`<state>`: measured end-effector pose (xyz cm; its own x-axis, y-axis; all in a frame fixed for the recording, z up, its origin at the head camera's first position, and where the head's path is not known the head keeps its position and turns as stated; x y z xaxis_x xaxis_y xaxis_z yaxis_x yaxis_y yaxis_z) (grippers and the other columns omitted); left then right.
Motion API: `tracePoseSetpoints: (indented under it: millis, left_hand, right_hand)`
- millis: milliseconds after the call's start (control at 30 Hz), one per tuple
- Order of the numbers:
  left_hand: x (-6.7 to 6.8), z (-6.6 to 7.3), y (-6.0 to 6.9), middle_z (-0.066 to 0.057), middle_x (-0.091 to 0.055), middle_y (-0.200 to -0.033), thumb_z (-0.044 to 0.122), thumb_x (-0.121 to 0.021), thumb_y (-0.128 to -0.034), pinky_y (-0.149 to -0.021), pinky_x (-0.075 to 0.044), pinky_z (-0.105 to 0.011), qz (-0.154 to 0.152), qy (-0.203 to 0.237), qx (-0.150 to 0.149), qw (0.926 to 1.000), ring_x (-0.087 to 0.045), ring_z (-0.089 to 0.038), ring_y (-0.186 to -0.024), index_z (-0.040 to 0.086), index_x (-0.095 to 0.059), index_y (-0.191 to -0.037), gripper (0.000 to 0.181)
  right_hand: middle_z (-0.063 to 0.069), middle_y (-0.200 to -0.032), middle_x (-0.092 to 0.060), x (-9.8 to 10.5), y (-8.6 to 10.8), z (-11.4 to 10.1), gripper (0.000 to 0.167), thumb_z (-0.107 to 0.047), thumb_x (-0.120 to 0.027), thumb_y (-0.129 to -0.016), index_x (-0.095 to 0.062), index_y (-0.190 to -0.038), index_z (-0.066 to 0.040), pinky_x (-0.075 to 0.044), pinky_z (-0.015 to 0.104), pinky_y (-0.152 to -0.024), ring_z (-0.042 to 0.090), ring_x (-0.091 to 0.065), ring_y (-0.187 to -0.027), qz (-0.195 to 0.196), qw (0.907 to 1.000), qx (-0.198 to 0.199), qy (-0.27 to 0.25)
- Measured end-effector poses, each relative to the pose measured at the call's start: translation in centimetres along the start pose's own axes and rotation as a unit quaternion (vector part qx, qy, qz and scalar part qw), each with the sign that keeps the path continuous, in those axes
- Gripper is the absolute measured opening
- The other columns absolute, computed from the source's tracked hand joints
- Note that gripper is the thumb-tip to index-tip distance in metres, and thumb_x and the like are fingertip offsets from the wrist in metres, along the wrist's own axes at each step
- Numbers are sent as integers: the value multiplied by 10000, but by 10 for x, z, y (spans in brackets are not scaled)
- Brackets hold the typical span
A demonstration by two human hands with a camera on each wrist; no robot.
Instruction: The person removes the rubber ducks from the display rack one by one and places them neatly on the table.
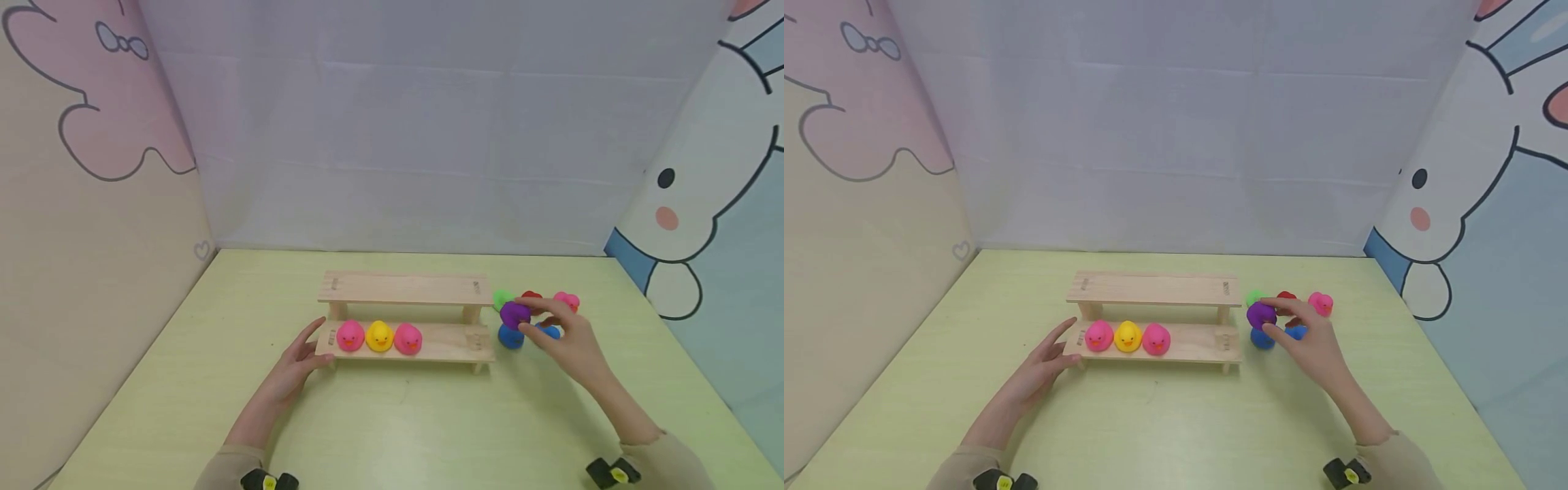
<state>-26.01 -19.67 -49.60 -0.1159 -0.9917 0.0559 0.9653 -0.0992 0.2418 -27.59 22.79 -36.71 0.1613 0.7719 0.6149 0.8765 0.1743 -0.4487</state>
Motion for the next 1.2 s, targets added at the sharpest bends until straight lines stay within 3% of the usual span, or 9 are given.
tracePoseSetpoints:
  millis: [167,400,500,667,933,1100,1200]
  left_hand:
    - [0,1,1,-204,-424,-1501,137,-645,-933,-1206,-206,-558,5,8,-7,10000,-510,-268,-1280,326,-236,-1562,773]
    - [0,1,2,-200,-429,-1499,140,-646,-934,-1206,-212,-551,22,-1,8,10000,-511,-263,-1279,327,-235,-1563,774]
    - [0,0,1,-199,-439,-1491,143,-646,-935,-1201,-221,-544,20,-25,3,10000,-523,-248,-1260,326,-234,-1563,774]
    - [0,0,2,-193,-429,-1499,141,-644,-938,-1206,-207,-557,-9,-1,-1,10000,-518,-251,-1268,336,-237,-1560,768]
    - [0,-1,1,-199,-427,-1499,149,-650,-934,-1207,-204,-567,3,-17,28,10000,-511,-265,-1281,334,-237,-1560,773]
    - [1,-3,-1,-183,-450,-1485,139,-661,-921,-1206,-220,-546,59,15,82,9999,-526,-261,-1265,352,-263,-1547,772]
    - [0,-4,-1,-175,-458,-1480,138,-666,-916,-1207,-223,-544,74,29,105,9999,-534,-261,-1258,358,-271,-1542,772]
  right_hand:
    - [-19,-1084,-646,12,3,16,432,-94,-750,-865,-651,-1283,-140,-465,61,-770,-114,-506,-983,137,9997,-171,123]
    - [-338,-1157,-511,27,3,44,443,-143,-716,-904,-610,-1334,-133,-448,34,-760,-122,-490,-975,158,9987,-438,226]
    - [-391,-1162,-492,33,4,53,438,-144,-700,-917,-602,-1343,-121,-443,27,-764,-94,-501,-975,169,9987,-411,239]
    - [-387,-1164,-505,42,7,64,442,-155,-701,-917,-604,-1348,-131,-441,31,-757,-91,-511,-993,199,9982,-443,356]
    - [-390,-1136,-457,55,13,89,436,-217,-699,-924,-605,-1344,-150,-424,15,-740,-134,-470,-982,228,9938,-819,718]
    - [-299,-1140,-490,63,17,103,425,-212,-692,-928,-604,-1335,-126,-415,14,-728,-149,-448,-965,195,9912,-944,910]
    - [-161,-1170,-571,65,19,110,422,-208,-688,-931,-603,-1333,-112,-413,19,-726,-154,-445,-959,155,9898,-997,1007]
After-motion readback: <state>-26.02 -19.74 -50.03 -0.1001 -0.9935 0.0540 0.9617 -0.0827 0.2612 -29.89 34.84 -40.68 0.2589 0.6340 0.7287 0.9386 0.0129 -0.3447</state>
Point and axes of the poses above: each hand's wrist, its own y-axis away from the middle knuckle, its own x-axis out of the back of the hand, z = x × y, the point moved 10 cm from there along -y, towards the middle knuckle
